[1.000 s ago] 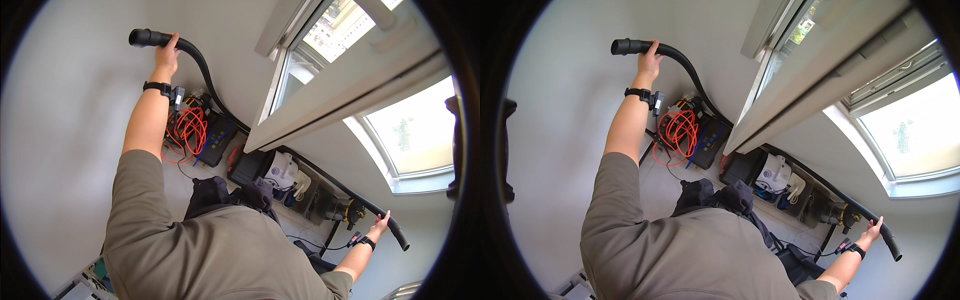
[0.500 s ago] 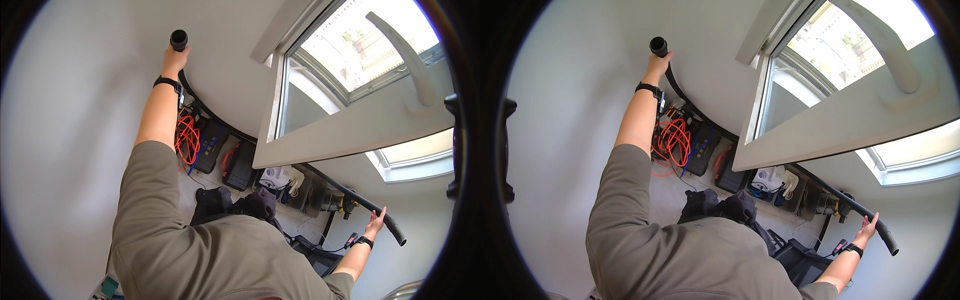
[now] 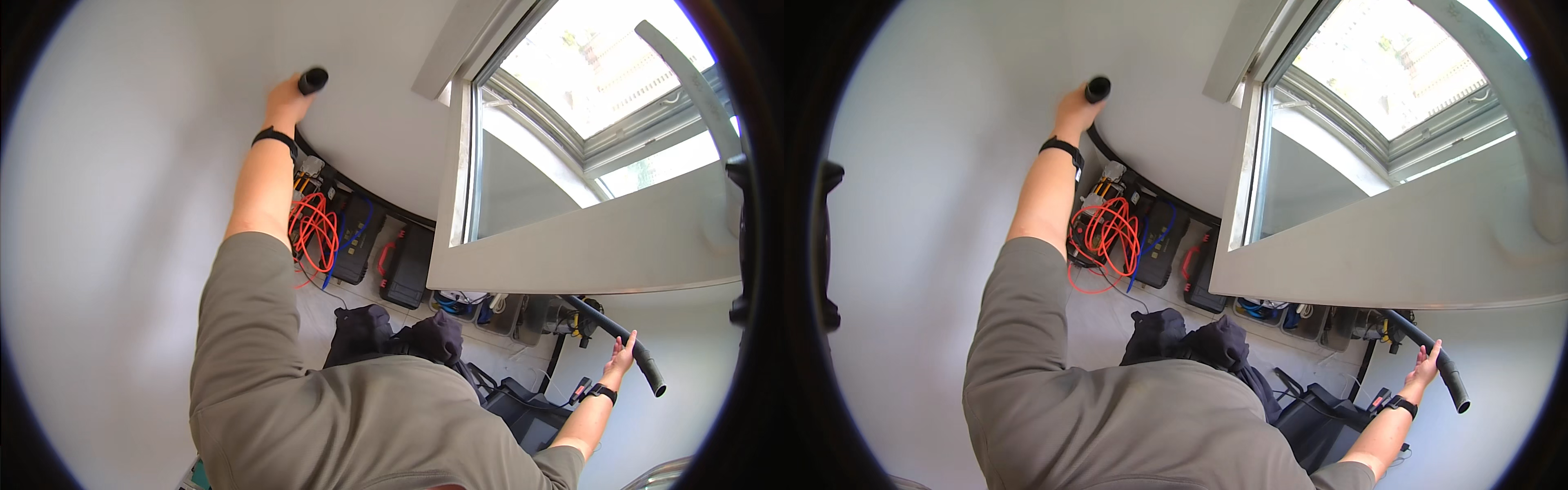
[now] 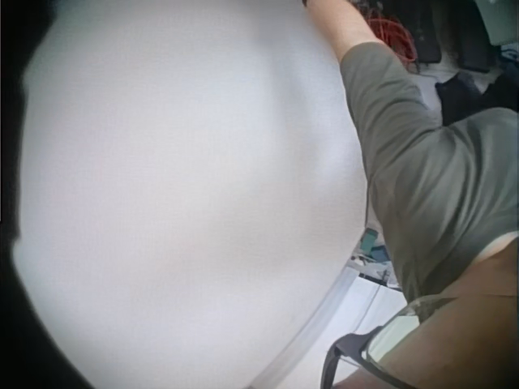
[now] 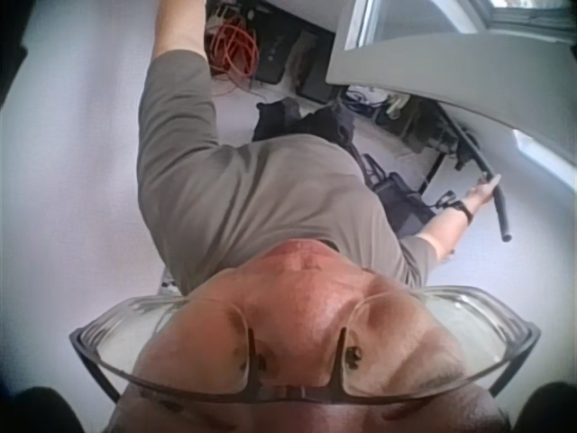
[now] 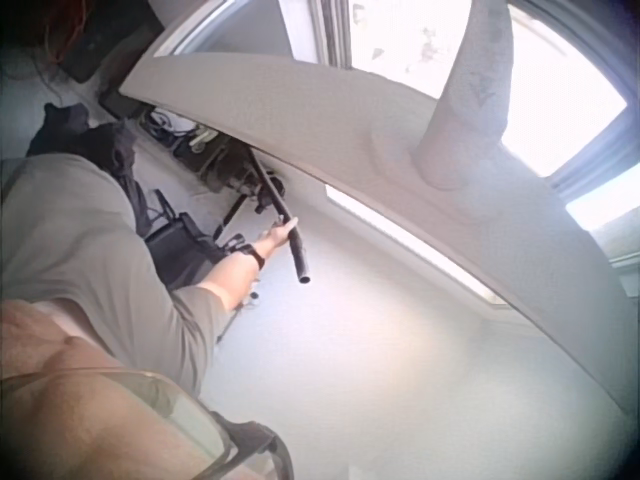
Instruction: The person assembles a vacuum cleaner by attaching the hose to the main unit, connecting the metal wand, and adding the floor nozzle. They then move the assembled vacuum to a storage area and place it on a shelf.
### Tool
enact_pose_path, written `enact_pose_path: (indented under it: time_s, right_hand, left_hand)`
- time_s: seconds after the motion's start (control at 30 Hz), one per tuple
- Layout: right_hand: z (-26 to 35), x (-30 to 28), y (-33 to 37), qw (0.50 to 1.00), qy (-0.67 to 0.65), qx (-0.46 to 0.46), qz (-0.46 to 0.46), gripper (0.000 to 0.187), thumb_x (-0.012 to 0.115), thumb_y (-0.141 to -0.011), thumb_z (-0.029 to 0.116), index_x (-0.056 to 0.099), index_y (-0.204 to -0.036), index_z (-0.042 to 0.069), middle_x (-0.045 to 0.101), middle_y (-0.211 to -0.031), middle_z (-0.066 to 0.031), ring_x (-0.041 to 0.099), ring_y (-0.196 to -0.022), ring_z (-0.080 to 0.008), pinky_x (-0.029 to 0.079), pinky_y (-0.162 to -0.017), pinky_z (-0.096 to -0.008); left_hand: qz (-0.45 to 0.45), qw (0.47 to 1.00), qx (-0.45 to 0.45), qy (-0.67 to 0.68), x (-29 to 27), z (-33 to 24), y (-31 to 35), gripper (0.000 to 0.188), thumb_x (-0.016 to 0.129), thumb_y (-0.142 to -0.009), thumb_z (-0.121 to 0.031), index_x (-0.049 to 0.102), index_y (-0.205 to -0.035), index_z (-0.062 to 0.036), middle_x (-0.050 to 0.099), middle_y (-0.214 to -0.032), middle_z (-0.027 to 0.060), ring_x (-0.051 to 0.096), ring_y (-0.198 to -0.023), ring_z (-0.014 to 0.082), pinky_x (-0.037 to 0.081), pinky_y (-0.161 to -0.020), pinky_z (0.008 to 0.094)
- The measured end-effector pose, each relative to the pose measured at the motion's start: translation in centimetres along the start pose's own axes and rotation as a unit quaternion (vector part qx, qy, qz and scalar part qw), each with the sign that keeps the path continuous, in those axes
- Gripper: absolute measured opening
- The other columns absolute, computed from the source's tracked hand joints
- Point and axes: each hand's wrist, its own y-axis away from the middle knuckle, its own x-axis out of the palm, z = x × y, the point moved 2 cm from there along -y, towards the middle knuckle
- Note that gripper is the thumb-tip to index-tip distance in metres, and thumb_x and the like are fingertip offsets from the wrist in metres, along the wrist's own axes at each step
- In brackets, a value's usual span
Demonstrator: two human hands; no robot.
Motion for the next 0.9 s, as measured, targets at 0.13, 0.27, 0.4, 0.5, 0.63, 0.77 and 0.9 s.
enact_pose_path:
  time_s: [0.13, 0.27, 0.4, 0.5, 0.63, 0.77, 0.9]
  right_hand:
    - [-0.2, -0.4, 0.4, 1.0, 0.007, -0.002, 0.004, 0.048, 0.073, -0.079, 0.04, 0.058, -0.111, 0.007, 0.061, -0.098, -0.0001, 0.06, -0.077, -0.0093, 0.045, -0.068, -0.0191]
    - [0.2, 0.0, 0.7, 0.999, 0.015, -0.015, 0.028, 0.046, 0.069, -0.083, 0.038, 0.057, -0.116, 0.009, 0.06, -0.102, 0.0003, 0.06, -0.082, -0.0093, 0.046, -0.072, -0.02]
    - [0.5, 1.0, 1.4, 1.0, 0.018, 0.0, -0.02, 0.049, 0.072, -0.08, 0.039, 0.057, -0.116, 0.008, 0.06, -0.102, 0.0004, 0.061, -0.078, -0.0097, 0.045, -0.073, -0.0205]
    - [0.6, 3.0, 1.4, 0.998, 0.006, -0.033, 0.044, 0.047, 0.071, -0.081, 0.038, 0.058, -0.116, 0.01, 0.06, -0.1, 0.0013, 0.06, -0.077, -0.0089, 0.045, -0.072, -0.0202]
    - [0.6, 3.4, 1.1, 0.999, 0.017, -0.035, -0.018, 0.044, 0.071, -0.081, 0.037, 0.059, -0.114, 0.011, 0.06, -0.098, 0.0018, 0.06, -0.073, -0.0077, 0.045, -0.066, -0.0183]
    - [0.4, 3.4, 0.6, 0.999, 0.025, -0.036, -0.009, 0.04, 0.073, -0.079, 0.037, 0.061, -0.108, 0.011, 0.06, -0.097, 0.0027, 0.059, -0.071, -0.0072, 0.044, -0.063, -0.0177]
    - [0.0, 2.9, 0.1, 0.999, 0.029, -0.031, -0.016, 0.042, 0.073, -0.079, 0.039, 0.061, -0.108, 0.012, 0.06, -0.096, 0.0036, 0.058, -0.072, -0.0069, 0.043, -0.063, -0.0175]
  left_hand:
    - [0.105, 0.992, -0.042, -0.049, 3.4, 2.4, 2.5, 0.025, 0.066, -0.078, -0.018, 0.056, -0.099, -0.008, 0.064, -0.096, 0.0164, 0.059, -0.097, 0.0363, 0.049, -0.08, 0.0442]
    - [0.091, 0.993, 0.025, -0.075, 7.0, 1.4, 3.0, 0.026, 0.065, -0.079, -0.018, 0.056, -0.101, -0.0073, 0.062, -0.105, 0.0144, 0.058, -0.099, 0.0349, 0.049, -0.081, 0.0448]
    - [0.102, 0.99, 0.083, -0.052, 10.2, 0.8, 3.9, 0.039, 0.065, -0.08, -0.02, 0.052, -0.114, -0.0086, 0.053, -0.122, 0.0166, 0.057, -0.103, 0.0354, 0.049, -0.085, 0.0437]
    - [0.091, 0.986, 0.136, -0.038, 11.7, 0.0, 4.8, 0.062, 0.066, -0.08, -0.022, 0.038, -0.135, -0.0141, 0.04, -0.137, 0.0174, 0.052, -0.111, 0.0378, 0.047, -0.091, 0.0417]
    - [0.151, 0.972, 0.168, -0.058, 13.1, -2.1, 7.4, 0.064, 0.065, -0.081, -0.026, 0.037, -0.137, -0.0165, 0.039, -0.139, 0.0169, 0.053, -0.111, 0.0367, 0.047, -0.091, 0.0417]
    - [0.128, 0.979, 0.159, -0.03, 12.8, -2.9, 8.3, 0.058, 0.066, -0.079, -0.023, 0.043, -0.132, -0.0156, 0.042, -0.137, 0.0159, 0.057, -0.105, 0.0361, 0.048, -0.089, 0.0426]
    - [-0.098, 0.986, 0.095, 0.092, 11.3, -1.0, 6.5, 0.051, 0.066, -0.077, -0.02, 0.047, -0.123, -0.0111, 0.047, -0.127, 0.0161, 0.056, -0.104, 0.0371, 0.048, -0.086, 0.0431]
